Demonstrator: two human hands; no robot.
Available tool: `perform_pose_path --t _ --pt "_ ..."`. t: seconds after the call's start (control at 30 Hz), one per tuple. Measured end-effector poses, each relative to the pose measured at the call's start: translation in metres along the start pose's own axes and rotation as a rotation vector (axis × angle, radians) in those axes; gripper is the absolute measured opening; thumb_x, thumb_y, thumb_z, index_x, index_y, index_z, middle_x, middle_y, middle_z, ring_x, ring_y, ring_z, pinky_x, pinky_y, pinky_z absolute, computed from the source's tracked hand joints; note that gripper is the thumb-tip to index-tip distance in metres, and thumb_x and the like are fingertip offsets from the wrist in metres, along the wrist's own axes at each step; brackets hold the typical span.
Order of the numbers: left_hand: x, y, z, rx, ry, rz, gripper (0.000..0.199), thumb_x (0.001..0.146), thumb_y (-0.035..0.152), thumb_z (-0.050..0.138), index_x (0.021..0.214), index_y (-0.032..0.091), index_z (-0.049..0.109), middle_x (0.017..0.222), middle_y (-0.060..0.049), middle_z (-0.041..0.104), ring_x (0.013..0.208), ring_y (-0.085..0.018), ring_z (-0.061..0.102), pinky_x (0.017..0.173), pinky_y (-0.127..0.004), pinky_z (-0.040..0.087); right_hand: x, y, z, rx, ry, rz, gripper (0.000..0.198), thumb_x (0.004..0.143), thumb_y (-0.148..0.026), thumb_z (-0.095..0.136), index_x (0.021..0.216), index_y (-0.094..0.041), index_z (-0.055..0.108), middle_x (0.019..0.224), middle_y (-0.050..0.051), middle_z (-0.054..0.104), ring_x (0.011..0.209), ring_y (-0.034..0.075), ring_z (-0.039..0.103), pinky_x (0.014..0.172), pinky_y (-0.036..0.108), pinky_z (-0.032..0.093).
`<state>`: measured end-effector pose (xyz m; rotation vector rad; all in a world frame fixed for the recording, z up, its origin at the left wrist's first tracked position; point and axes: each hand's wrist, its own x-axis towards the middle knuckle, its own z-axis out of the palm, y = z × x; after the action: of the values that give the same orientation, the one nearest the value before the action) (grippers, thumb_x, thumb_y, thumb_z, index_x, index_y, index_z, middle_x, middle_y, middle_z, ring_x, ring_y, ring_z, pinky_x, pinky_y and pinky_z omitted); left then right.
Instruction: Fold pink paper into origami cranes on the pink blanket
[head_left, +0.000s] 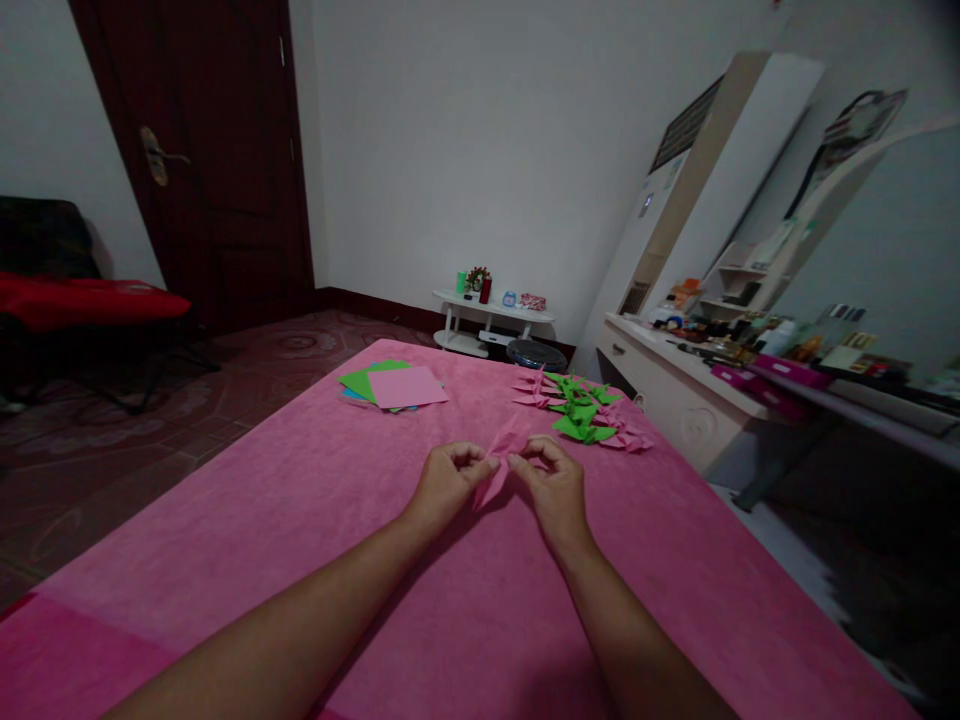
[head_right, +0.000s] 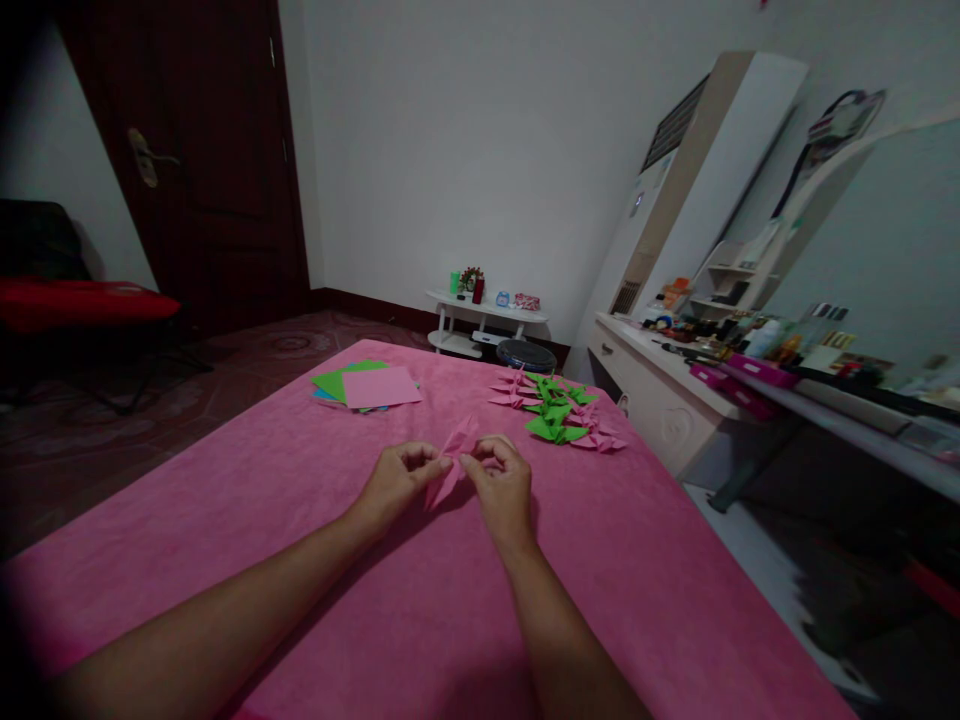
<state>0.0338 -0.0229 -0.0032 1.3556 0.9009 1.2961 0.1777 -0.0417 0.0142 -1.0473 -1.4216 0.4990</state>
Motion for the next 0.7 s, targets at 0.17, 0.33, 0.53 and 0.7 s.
perform_pose_path --t 0.17,0.33,0.53,0.7 --pt "-0.0023 0.0014 -0.0011 -0.125 -0.045 0.049 0.042 0.067 0.029 0.071 0.104 0.015 0.061 0.055 0.005 0.051 0.048 -0.007 0.043 0.050 -0.019 0.032 -0.0015 -0.0040 -0.0001 -0.078 0.012 -0.041 0.008 0.072 -0.023 0.063 0.067 -0.018 0.059 0.075 0.001 0.054 0.070 0.014 0.052 0.053 0.021 0.039" --pt "-0.0010 -0.0008 -0.0012 -0.151 -0.111 0.045 0.032 0.066 0.028 0.072 0.093 0.012 0.069 0.076 -0.006 0.066 0.064 -0.013 0.057 0.062 -0.024 0.042 -0.0015 -0.0053 -0.0004 -0.064 -0.034 -0.075 0.002 0.070 -0.021 0.063 0.069 -0.020 0.063 0.089 0.004 0.058 0.086 0.018 0.056 0.062 0.023 0.044" --pt "0.0015 -0.0062 -0.0015 -0.215 -0.097 -0.055 0.022 0.065 0.030 0.072 0.075 0.010 0.068 0.067 -0.005 0.066 0.057 -0.013 0.057 0.057 -0.023 0.041 -0.0038 0.0016 0.0069 0.135 -0.135 0.153 0.018 0.067 -0.020 0.066 0.085 -0.019 0.063 0.080 0.001 0.062 0.072 0.016 0.058 0.064 0.025 0.045" --pt "0.0002 -0.0043 -0.0021 -0.246 -0.108 -0.101 0.018 0.065 0.025 0.071 0.076 0.011 0.067 0.067 -0.004 0.066 0.058 -0.012 0.058 0.058 -0.022 0.041 -0.0030 0.0025 0.0056 0.161 -0.171 0.140 0.006 0.069 -0.020 0.063 0.074 -0.017 0.063 0.071 -0.001 0.059 0.066 0.013 0.053 0.064 0.023 0.042"
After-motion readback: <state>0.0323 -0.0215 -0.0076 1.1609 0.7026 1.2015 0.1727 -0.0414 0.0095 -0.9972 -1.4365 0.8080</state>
